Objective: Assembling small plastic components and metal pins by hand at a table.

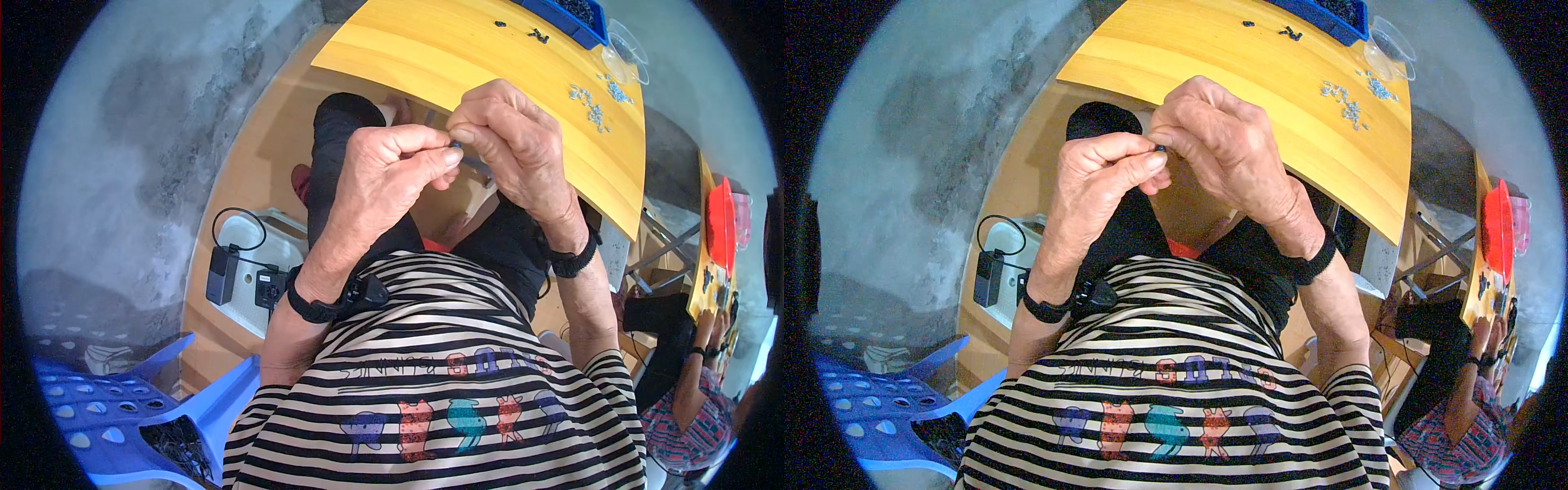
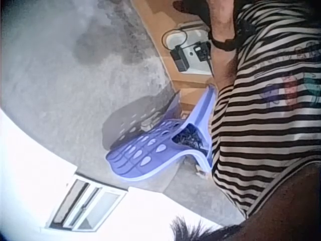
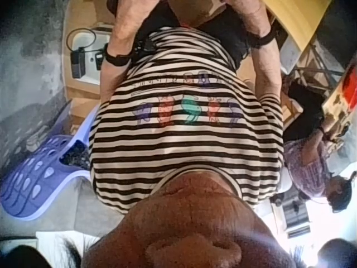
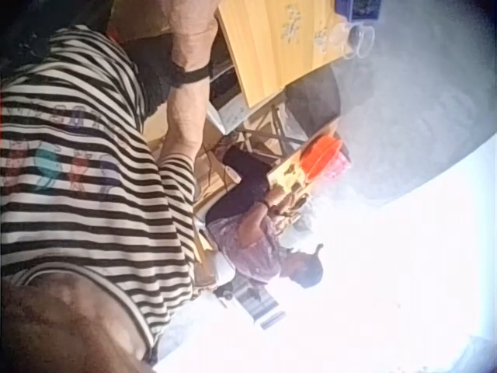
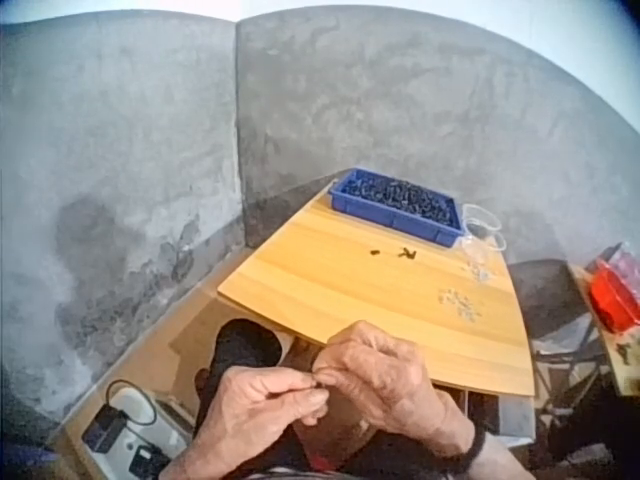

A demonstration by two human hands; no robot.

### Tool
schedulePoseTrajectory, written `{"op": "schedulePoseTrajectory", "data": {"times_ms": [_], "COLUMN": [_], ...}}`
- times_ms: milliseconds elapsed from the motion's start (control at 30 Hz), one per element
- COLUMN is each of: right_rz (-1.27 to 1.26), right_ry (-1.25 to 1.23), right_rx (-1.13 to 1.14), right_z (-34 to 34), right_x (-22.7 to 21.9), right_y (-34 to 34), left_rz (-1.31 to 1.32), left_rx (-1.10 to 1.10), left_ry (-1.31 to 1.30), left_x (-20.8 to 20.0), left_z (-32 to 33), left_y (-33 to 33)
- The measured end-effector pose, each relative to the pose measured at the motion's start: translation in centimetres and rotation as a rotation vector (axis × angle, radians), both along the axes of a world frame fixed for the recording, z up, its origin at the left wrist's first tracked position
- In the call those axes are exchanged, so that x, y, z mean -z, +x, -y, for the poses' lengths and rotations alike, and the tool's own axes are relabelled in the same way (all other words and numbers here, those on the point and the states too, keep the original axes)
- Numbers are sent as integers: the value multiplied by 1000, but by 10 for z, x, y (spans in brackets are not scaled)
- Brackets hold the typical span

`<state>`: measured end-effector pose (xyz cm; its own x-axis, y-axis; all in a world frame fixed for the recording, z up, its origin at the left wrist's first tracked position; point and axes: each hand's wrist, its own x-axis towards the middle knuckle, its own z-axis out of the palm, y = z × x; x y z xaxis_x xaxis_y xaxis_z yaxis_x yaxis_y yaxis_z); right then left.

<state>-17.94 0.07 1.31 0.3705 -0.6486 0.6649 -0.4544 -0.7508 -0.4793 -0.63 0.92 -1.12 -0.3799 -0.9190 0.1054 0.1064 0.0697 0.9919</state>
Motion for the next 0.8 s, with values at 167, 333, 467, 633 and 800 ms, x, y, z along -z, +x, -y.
{"op": "schedulePoseTrajectory", "data": {"times_ms": [167, 333, 467, 633, 800], "right_rz": [79, 89, 85, 107, 68], "right_ry": [61, 57, 35, 8, -30], "right_rx": [-14, -28, -11, 3, 46], "right_z": [4, 3, 2, 4, -1], "right_x": [9, 10, 12, 17, 15], "right_y": [-1, 4, 4, 7, 9], "left_rz": [-12, 9, -6, -6, -67], "left_rx": [-36, -15, -51, -100, -76], "left_ry": [-12, -20, -42, -34, -31], "left_x": [1, 2, 4, 6, 6], "left_z": [-1, -1, 1, 1, 1], "left_y": [0, 1, 1, 0, 0]}}
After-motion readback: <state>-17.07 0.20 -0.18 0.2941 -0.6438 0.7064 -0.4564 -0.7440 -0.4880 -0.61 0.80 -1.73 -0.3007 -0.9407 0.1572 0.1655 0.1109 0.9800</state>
